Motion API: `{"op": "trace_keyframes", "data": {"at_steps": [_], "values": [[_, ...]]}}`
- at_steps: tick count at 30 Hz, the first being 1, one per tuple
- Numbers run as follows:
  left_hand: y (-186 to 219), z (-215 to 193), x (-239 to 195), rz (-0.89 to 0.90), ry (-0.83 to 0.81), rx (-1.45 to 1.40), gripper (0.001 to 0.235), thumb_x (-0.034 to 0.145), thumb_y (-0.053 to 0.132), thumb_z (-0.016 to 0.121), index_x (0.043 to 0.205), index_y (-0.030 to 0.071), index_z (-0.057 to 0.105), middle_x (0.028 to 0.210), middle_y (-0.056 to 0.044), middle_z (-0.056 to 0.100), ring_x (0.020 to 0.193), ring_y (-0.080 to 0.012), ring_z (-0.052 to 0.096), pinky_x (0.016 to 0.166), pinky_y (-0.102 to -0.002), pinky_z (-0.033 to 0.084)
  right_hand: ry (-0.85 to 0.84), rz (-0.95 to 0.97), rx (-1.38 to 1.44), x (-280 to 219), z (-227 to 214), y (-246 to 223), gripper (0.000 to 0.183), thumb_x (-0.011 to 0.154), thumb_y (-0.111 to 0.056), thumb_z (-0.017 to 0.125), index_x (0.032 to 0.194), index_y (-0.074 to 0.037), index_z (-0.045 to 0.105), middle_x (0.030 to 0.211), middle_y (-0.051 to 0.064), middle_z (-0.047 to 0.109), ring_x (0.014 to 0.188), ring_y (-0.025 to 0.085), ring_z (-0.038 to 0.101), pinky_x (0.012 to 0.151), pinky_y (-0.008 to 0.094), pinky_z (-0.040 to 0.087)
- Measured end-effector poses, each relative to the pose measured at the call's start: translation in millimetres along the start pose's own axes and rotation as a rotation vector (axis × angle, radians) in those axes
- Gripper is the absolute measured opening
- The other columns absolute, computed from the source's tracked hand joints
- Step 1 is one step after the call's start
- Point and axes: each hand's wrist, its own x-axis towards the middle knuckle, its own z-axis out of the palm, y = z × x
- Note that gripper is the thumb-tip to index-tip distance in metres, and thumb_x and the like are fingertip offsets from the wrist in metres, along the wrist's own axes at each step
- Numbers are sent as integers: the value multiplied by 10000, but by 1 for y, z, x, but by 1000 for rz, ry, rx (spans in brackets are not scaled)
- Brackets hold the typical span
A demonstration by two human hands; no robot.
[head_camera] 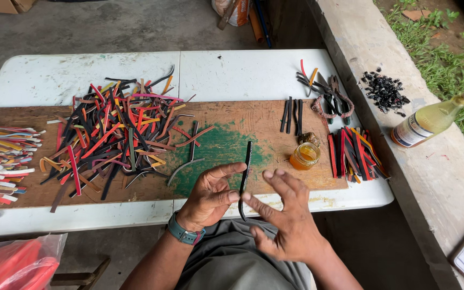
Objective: The person aligns and presses together pairs of colored rubber strips on a wooden board. They repeatedly pick up strips, match them by color, and apply pressure to bond them, occasionally using a small jar of adhesive. The person works one pair at a time, placing finished pairs aside.
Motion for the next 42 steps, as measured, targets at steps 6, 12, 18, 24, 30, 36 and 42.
{"op": "trace_keyframes", "data": {"at_steps": [6,12,18,24,30,36,42], "values": [[3,1,-1,8,-17,-21,608,886,-74,754,1454,-53,541,1427,-116,606,1117,-166,650,906,-292,574,20,-47,-72,-10,-3,-2,495,800,-394,740,1260,-213,711,1466,185,464,1356,408,391,1071,566,333],[-2,-12,-4,89,32,89,673,847,-46,787,1466,-57,523,1467,-124,552,1184,-142,587,825,-250,557,-49,366,-445,-6,-35,65,372,709,-315,754,1048,-163,740,1305,115,588,1235,349,478,1006,505,365],[8,8,6,129,62,117,735,794,-44,803,1463,-55,499,1450,-141,544,1247,-170,571,859,-277,576,-317,540,-545,2,-21,134,430,681,-330,756,1100,-233,756,1274,28,591,1196,286,495,980,474,370],[15,8,14,140,43,127,773,805,-73,781,1502,-18,454,1496,-125,482,1297,-153,553,910,-296,588,-324,529,-539,-3,-19,137,328,704,-323,749,1012,-213,760,1261,31,600,1200,300,501,1009,481,370],[16,15,18,194,23,227,762,870,-76,760,1549,-22,420,1568,-138,417,1225,-161,570,930,-316,584,47,339,707,-6,-14,59,716,852,-494,678,1422,-68,601,1576,215,390,1541,374,314,1274,526,190],[18,27,19,206,17,306,797,884,-50,752,1577,-40,358,1587,-157,384,1267,-158,567,1009,-336,578,-150,341,820,-7,2,14,845,872,-528,640,1580,-98,475,1743,237,173,1646,413,159,1279,579,134],[20,32,20,208,34,277,809,879,-32,739,1576,-33,327,1589,-155,366,1283,-194,545,1017,-357,588,-145,214,345,-7,1,8,751,856,-477,655,1528,-161,550,1694,269,232,1578,485,225,1251,590,207]]}}
